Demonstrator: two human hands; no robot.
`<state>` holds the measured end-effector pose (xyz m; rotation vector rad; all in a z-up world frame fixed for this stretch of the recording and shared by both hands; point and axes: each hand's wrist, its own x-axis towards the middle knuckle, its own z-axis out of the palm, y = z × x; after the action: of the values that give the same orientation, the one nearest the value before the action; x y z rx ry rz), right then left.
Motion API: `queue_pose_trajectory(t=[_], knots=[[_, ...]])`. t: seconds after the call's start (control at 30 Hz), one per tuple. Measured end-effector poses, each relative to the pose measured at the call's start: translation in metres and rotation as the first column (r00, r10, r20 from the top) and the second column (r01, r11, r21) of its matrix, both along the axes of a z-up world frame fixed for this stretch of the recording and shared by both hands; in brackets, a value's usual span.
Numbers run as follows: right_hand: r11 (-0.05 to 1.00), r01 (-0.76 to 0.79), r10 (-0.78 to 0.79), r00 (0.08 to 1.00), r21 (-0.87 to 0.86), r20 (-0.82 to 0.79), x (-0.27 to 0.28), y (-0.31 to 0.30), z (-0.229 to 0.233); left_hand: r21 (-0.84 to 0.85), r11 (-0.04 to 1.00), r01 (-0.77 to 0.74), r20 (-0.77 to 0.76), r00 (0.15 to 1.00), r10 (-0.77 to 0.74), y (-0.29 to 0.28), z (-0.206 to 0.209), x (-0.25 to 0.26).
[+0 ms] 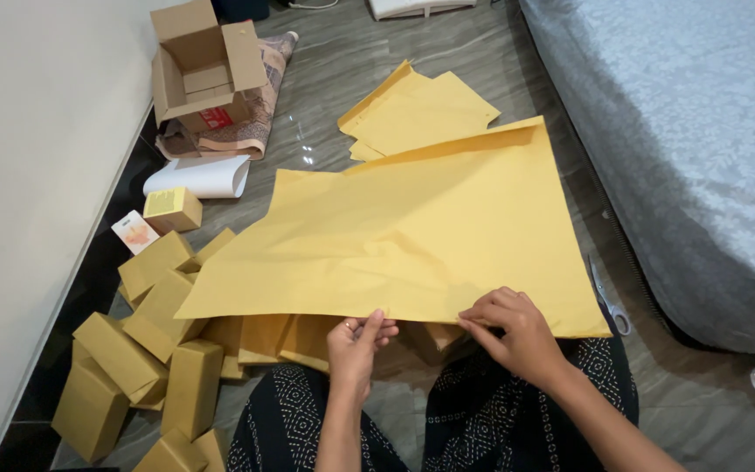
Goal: The person sits on the floor and uses scissors to cut yellow paper sheets into smaller pieces. They repeatedly fold the paper, align the edges, and cut along the fold lines, then set the cut pieces aside.
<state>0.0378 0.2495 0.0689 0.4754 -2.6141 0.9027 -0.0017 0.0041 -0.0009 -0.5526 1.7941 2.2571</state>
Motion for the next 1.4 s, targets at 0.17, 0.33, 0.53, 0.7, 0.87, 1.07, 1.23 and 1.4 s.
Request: queue_pose_trajectory(t=[0.17, 0.33, 0.53, 0.7, 0.87, 1.07, 1.23, 1.4], knots=[[0.994, -0.062, 0.055, 0.996, 0.091, 0.070, -0.004, 0.002, -0.002, -0.025, 0.999, 0.026, 0.036, 0.999, -0.025, -0.002, 0.006, 0.007], [0.995, -0.076, 0.065, 0.987, 0.070, 0.145, -0.005, 0.006, -0.005, -0.064, 0.989, -0.131, 0.097, 0.986, 0.137, -0.023, -0.001, 0.003], [0.999, -0.051, 0.044, 0.962, 0.019, 0.270, -0.011, 0.026, -0.007, -0.194, 0.718, -0.668, -0.212, 0.743, 0.634, -0.107, -0.026, -0.030], [1.000, -0.018, 0.025, 0.917, -0.021, 0.399, -0.017, 0.036, -0.012, -0.447, 0.577, -0.683, -0.351, 0.727, 0.590, -0.172, -0.035, -0.035], [0.995, -0.065, 0.033, 0.924, 0.071, 0.380, -0.020, 0.038, -0.019, -0.794, 0.379, -0.476, -0.338, 0.863, 0.376, -0.211, -0.023, -0.031], [0.991, -0.015, -0.067, 0.810, 0.135, 0.583, -0.029, 0.032, -0.020, -0.619, 0.635, -0.462, -0.291, 0.886, 0.362, -0.218, 0.005, -0.031], [0.997, -0.034, 0.064, 0.833, -0.065, 0.550, -0.050, -0.007, -0.002, -0.450, 0.803, -0.391, -0.288, 0.915, 0.284, -0.186, 0.035, -0.022], [0.916, -0.290, 0.366, 0.885, -0.276, 0.288, -0.059, -0.099, 0.029, -0.389, 0.846, -0.364, -0.311, 0.916, 0.252, -0.136, 0.064, -0.004]])
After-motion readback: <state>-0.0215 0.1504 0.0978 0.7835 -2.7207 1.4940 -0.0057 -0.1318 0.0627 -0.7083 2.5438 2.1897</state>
